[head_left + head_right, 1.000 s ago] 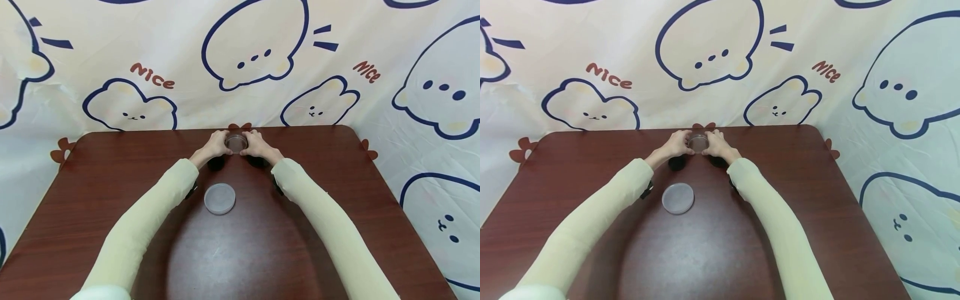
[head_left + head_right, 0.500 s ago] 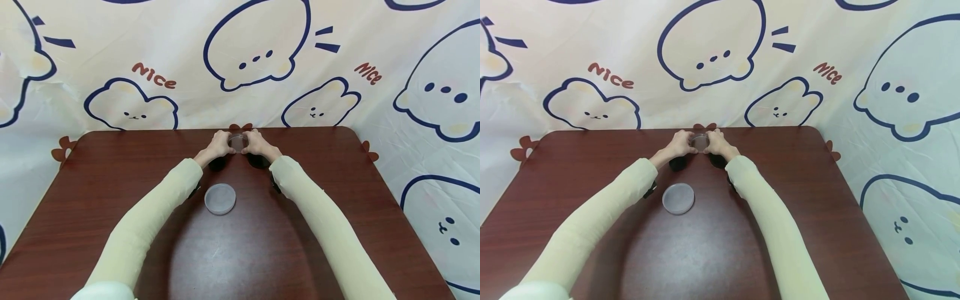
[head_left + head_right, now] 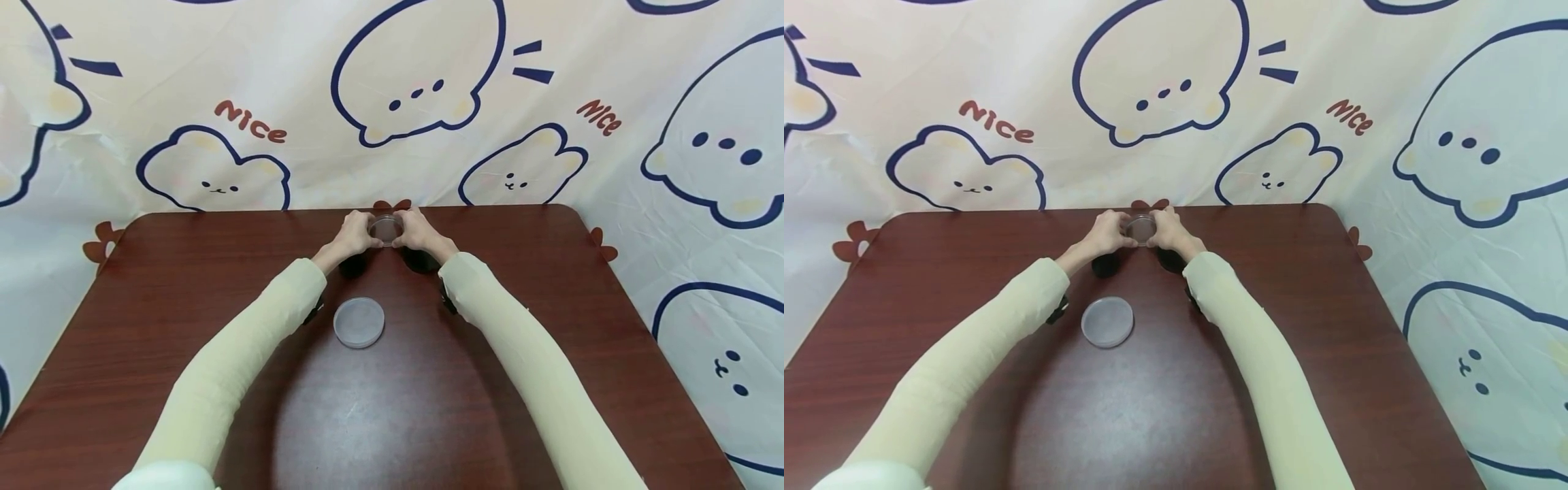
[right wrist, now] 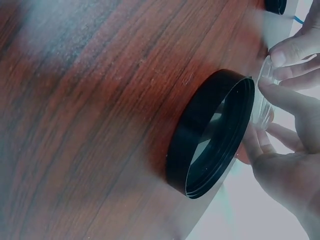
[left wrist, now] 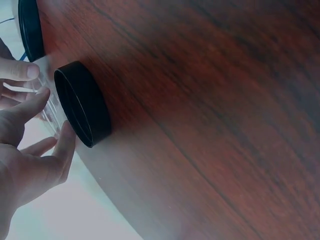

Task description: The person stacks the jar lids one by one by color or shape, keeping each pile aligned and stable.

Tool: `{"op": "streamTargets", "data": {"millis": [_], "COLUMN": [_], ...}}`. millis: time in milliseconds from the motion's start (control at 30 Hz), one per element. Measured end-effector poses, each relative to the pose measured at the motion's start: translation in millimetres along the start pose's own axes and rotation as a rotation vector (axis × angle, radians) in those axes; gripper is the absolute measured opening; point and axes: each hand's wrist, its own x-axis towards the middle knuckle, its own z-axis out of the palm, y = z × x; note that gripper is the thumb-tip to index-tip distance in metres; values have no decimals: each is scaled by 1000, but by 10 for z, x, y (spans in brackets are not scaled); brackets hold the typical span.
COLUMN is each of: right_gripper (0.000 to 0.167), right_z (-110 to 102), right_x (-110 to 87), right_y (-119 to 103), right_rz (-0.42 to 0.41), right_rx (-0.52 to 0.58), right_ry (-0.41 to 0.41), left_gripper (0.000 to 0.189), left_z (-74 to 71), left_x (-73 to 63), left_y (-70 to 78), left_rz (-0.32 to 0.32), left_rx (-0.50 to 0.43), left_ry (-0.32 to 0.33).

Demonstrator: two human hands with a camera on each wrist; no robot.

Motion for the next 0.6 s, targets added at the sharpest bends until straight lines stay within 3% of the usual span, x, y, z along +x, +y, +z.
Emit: {"op": "streamTargets", "data": {"millis": [267, 600], "right_gripper": [70, 69], "right_z": [52, 57], "right_x": [-57, -209], "right_y": [-30, -63], "right_rz": [-40, -13], "right_rx": [57, 90], "right_ry": [55, 115], "left_gripper": [57, 67], "left_z": [-38, -40], "left_x": [-75, -158], "left_y": [-44, -2], "left_rz": [-4, 32], "left_rx": [-28, -79], "left_ry": [22, 49]}}
